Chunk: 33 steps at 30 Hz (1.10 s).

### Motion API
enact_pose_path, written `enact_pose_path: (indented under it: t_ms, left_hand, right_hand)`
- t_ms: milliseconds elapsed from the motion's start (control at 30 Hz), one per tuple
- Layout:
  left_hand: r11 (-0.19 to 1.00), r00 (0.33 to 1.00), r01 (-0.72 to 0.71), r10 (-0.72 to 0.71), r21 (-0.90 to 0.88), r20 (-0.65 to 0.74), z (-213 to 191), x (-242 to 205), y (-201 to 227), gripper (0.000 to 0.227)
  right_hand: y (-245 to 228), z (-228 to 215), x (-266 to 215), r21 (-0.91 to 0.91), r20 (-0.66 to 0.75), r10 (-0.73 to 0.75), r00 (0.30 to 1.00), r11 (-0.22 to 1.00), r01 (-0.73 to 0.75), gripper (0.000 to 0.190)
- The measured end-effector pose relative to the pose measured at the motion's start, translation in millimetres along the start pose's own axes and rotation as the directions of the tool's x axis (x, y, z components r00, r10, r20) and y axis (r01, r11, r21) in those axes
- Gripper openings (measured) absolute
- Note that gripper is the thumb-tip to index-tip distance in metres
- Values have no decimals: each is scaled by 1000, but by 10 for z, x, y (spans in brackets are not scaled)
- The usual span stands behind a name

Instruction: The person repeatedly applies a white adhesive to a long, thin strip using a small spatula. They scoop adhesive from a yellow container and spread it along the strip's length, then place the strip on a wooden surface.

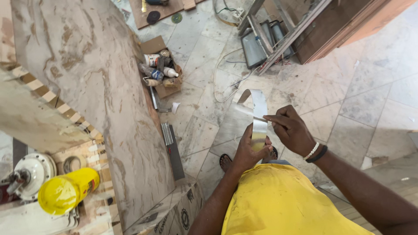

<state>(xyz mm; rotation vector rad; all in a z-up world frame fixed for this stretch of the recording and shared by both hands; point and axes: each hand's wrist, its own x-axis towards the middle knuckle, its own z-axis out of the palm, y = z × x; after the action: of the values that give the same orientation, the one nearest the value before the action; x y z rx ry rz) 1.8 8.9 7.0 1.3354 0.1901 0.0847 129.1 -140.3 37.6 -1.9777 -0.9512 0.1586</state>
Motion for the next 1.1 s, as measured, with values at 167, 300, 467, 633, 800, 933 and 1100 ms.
enact_pose_path:
  t_ms: [167,300,467,633,800,933,1100]
  left_hand:
    - [999,997,-42,40,-34,-67,-40,70,63,67]
    - [998,993,-47,41,-44,-115,-15,83,60,67]
    - [998,973,-58,51,-25,-225,40,17,59,71]
    - [987,927,-75,17,-139,-376,30,-228,136,77]
    - [976,897,-141,55,-166,-438,-30,-472,89,74]
    - [955,835,-219,77,-199,-546,-150,-540,-32,76]
    - [943,783,-253,69,-215,-618,-475,-512,-206,79]
  right_hand:
    - [87,137,26,-46,-98,-138,986,990,134,36]
    - [229,54,-192,-72,-75,-161,984,985,156,40]
    - [692,-121,-491,148,-182,15,983,989,12,24]
    - [1201,-210,-320,536,-143,306,941,823,-186,24]
    - [1289,-171,166,640,-79,243,967,756,-138,28]
    - [1065,-108,791,622,-32,18,999,783,5,14]
    - [372,379,1453,477,73,-265,961,856,200,7]
